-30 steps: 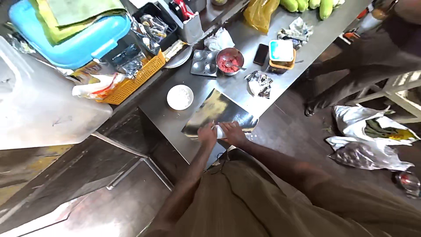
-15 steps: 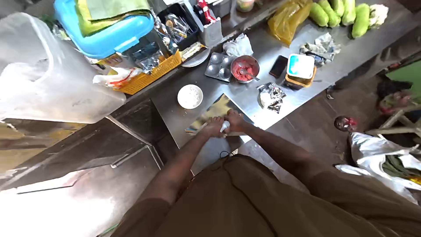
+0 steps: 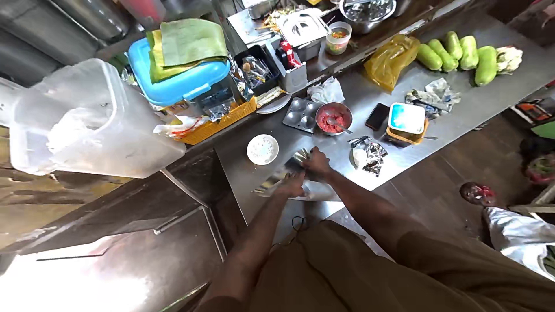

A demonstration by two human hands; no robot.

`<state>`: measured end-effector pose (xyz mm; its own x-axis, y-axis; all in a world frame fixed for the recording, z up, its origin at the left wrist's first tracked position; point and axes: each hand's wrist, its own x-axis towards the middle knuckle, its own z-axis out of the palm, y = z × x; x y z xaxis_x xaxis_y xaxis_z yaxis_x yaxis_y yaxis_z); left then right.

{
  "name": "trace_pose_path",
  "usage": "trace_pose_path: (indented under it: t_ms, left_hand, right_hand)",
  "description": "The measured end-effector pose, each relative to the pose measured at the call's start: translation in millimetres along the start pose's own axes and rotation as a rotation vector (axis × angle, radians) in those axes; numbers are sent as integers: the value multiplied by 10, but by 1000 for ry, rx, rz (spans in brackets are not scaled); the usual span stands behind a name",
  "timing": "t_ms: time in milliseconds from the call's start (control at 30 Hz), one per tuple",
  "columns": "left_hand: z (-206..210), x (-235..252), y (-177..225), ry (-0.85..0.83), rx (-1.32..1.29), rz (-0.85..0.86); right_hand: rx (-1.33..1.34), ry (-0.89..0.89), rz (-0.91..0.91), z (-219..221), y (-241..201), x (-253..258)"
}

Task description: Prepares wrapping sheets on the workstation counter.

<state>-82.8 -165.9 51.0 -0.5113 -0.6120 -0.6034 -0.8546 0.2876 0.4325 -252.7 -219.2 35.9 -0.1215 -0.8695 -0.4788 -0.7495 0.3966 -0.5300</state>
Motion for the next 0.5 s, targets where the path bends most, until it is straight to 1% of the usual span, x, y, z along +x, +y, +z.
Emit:
trace_pose_path:
  t_ms: [67, 133, 200, 233, 267, 333, 367, 433, 500]
  left_hand:
    - [39, -46, -10, 115, -93, -31]
    - [99, -129, -9, 344, -133, -57]
    - [100, -277, 37, 596, -111, -69]
    - [111, -366, 42, 679, -94, -74]
    - [146, -443, 15, 725, -61, -66]
    - [227, -548, -106, 722, -2, 60]
    - [281, -553, -175, 692, 16, 150]
    - [367, -507, -308, 635, 65, 294]
    - [400, -530, -404, 592, 86, 369]
  right_hand:
    - [43, -18, -81, -26, -19, 42]
    - [84, -19, -240, -88, -3, -76]
    - [166, -52, -402, -103, 5, -456]
    - [185, -79, -467, -38, 31, -720]
    - [161, -109, -503, 59, 58, -999]
    - [56, -55, -550, 297, 110, -1412]
    - [4, -6, -578, 411, 155, -1498]
    - [-71, 43, -638, 543, 247, -1516]
    - [-92, 49, -700, 601, 319, -1528]
